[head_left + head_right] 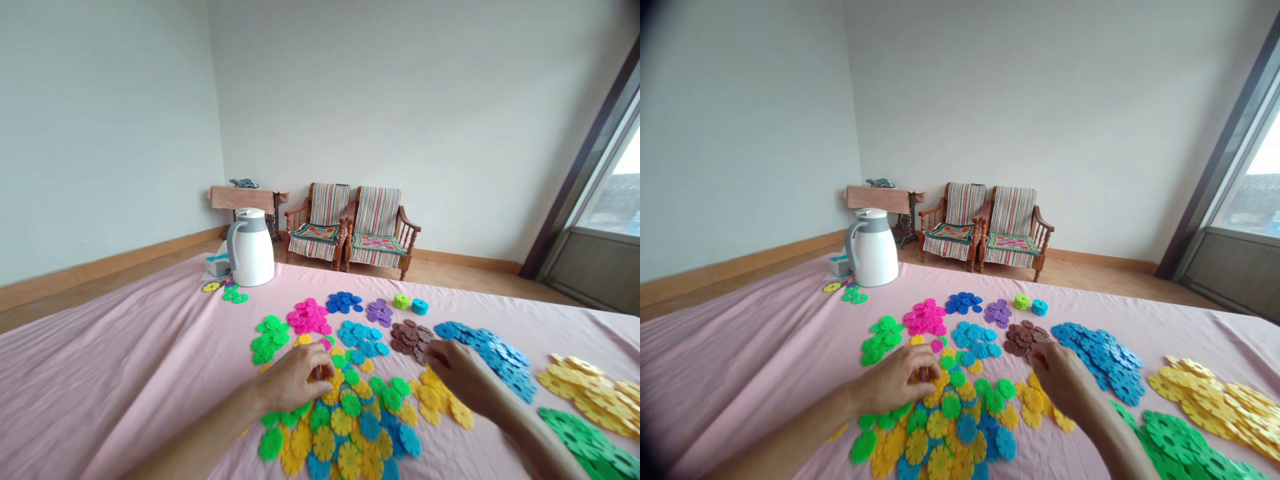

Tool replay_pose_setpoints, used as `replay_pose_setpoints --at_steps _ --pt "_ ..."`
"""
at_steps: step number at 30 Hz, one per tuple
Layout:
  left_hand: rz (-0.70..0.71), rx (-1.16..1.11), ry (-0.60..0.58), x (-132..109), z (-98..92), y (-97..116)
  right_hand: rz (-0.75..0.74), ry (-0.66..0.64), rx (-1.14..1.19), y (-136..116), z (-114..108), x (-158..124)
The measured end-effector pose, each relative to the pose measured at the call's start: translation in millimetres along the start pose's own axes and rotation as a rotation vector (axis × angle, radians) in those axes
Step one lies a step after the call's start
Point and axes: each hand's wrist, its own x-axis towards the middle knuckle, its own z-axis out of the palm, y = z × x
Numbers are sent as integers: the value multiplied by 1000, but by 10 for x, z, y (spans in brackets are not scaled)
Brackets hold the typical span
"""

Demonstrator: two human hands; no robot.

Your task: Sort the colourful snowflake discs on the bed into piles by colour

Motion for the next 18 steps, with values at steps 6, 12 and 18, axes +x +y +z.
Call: replay_pose_setpoints --at_steps 6,12,18 --pt "13 7 21 6 17 -3 136 -21 -101 163 -38 -55" --pt "-37 35 160 34 -15 18 -8 -180 56 -117 -30 -138" --pt "-114 34 164 38 11 -73 -68 -271 19 -310 80 -245"
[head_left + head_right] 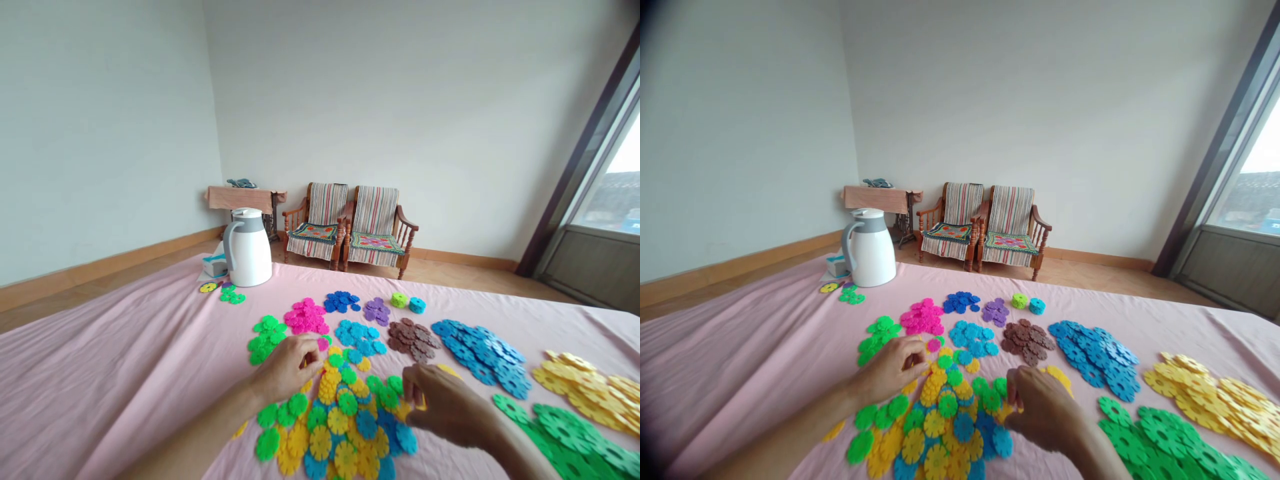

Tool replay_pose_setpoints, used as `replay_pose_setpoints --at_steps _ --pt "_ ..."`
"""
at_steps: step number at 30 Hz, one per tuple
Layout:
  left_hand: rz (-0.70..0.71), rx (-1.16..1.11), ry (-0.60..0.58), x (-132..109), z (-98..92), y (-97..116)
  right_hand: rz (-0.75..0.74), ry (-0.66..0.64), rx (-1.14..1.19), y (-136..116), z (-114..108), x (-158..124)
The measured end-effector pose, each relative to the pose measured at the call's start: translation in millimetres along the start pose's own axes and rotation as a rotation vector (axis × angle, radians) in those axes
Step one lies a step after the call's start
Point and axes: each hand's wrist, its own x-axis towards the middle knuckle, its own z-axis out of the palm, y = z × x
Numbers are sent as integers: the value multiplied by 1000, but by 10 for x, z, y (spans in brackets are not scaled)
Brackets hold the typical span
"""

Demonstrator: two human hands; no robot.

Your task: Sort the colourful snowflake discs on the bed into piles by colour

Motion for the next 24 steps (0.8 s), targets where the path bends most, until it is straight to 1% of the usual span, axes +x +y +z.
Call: replay_pose_setpoints --at_steps 3,8,14,17,20,24 --pt "-15 10 -12 -5 14 -20 2 -11 2 -10 31 15" --pt "-19 -10 -34 -12 -2 -12 -36 -7 28 -18 35 32" --pt "-17 -31 -60 -17 -27 -4 -64 33 59 -32 -2 43" --pt "-17 -30 -63 -20 -32 3 -56 112 96 74 -42 93" --pt "-9 -31 -63 -20 -34 5 52 218 40 266 -80 131" --pt "5 -38 -58 -19 -24 -12 176 247 -62 533 -93 125"
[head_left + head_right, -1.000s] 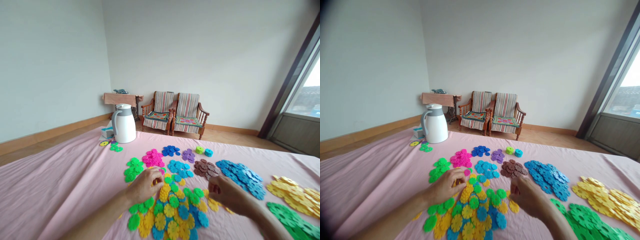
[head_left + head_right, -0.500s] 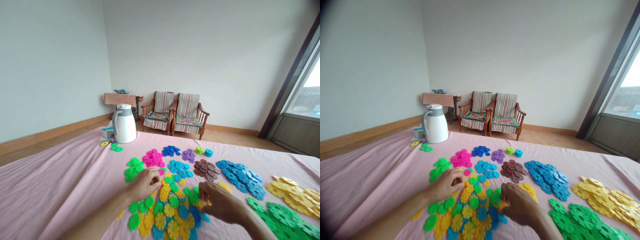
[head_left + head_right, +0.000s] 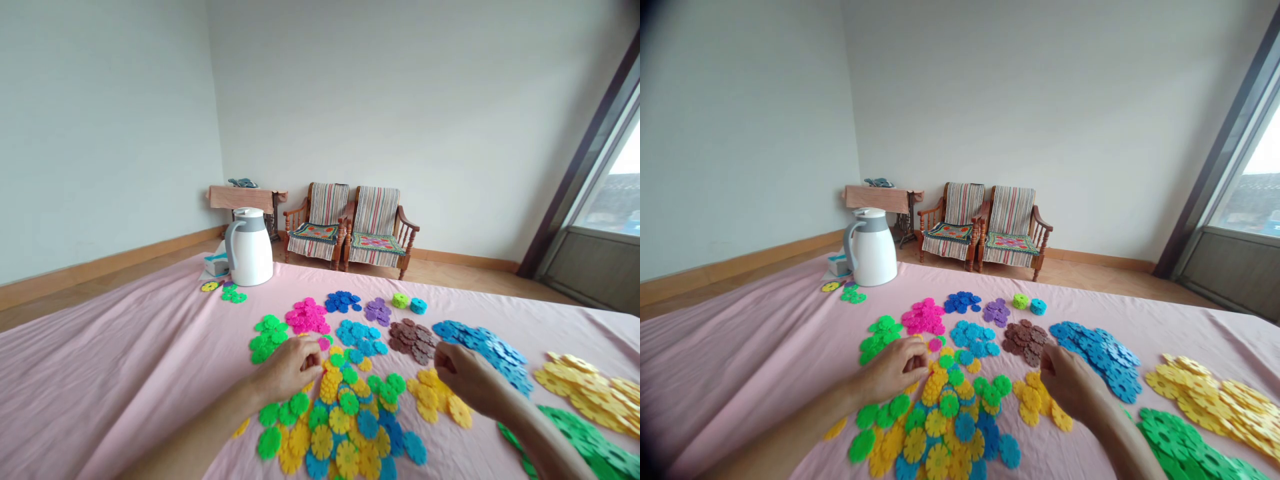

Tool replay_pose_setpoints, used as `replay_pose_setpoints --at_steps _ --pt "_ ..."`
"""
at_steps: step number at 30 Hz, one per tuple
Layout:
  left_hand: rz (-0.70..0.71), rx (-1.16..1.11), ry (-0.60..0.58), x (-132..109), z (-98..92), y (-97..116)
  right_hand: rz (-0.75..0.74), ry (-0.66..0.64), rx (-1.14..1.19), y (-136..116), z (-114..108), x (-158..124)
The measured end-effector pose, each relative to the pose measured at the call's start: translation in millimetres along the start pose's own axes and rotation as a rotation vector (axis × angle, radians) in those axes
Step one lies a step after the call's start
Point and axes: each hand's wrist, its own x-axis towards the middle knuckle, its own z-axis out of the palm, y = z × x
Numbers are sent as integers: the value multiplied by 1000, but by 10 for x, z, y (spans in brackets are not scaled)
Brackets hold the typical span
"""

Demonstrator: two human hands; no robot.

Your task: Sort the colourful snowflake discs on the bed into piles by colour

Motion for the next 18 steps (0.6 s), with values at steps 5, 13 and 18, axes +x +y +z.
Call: replay_pose_setpoints --at_steps 5,13,18 --pt "-5 11 -2 1 13 -19 -43 135 44 -24 67 32" --pt "20 15 -5 3 4 -10 -334 142 325 -731 287 -95" --pt "55 -7 -34 -7 -2 -10 -485 18 417 -1011 304 -231"
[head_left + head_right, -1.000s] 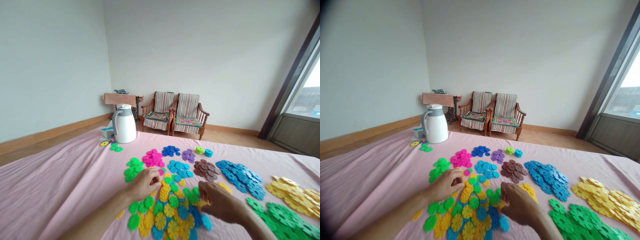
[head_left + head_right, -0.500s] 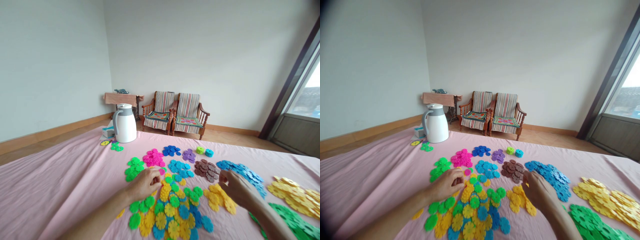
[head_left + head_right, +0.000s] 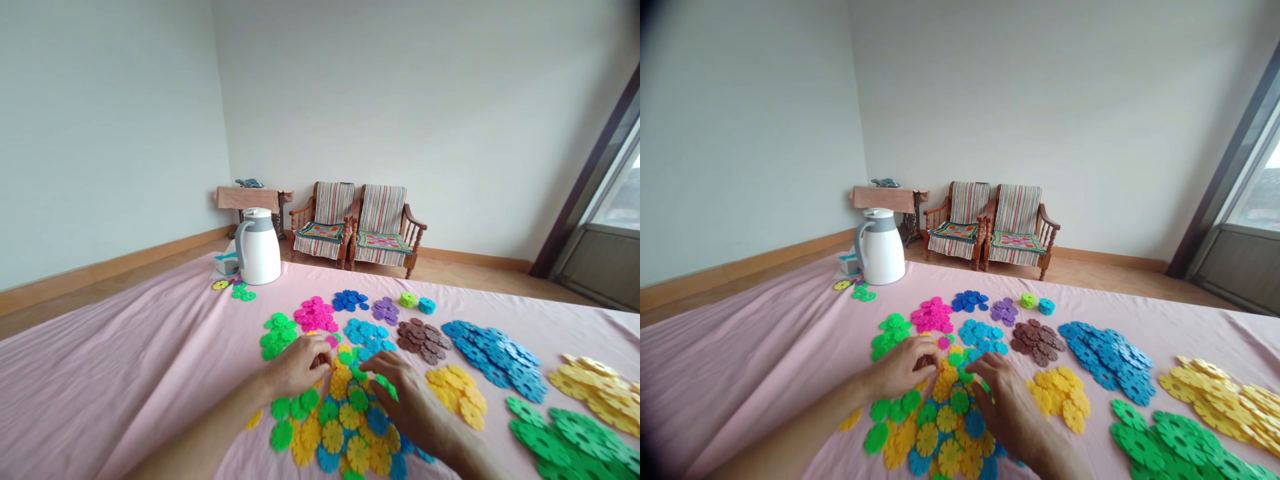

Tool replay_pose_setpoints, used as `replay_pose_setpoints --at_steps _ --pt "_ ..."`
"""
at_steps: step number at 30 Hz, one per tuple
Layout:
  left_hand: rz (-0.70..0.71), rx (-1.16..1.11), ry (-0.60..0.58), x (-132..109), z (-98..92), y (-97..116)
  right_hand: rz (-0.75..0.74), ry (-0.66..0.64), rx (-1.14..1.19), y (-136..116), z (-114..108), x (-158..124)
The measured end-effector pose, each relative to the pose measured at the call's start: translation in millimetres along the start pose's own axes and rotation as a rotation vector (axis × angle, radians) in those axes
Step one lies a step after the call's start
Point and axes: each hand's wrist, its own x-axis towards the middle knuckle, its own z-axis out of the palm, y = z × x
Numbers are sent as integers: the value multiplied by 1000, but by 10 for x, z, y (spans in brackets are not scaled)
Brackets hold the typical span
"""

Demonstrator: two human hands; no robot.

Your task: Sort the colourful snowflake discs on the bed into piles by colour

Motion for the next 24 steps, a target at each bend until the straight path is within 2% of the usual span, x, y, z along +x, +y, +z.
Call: replay_pose_setpoints --at_steps 4,7,10,14,19,24 --pt "-4 -16 28 16 -46 -5 -13 -54 61 -80 -4 2" --pt "-59 9 152 32 -89 -30 25 26 61 -35 -6 3" --pt "-34 48 219 39 -87 -64 64 96 16 52 8 16" --pt "41 141 186 59 17 -98 108 112 -27 140 45 36" --pt "58 257 122 118 182 -163 133 130 -60 198 80 35" --pt "70 268 77 132 230 -188 169 179 -74 251 70 38"
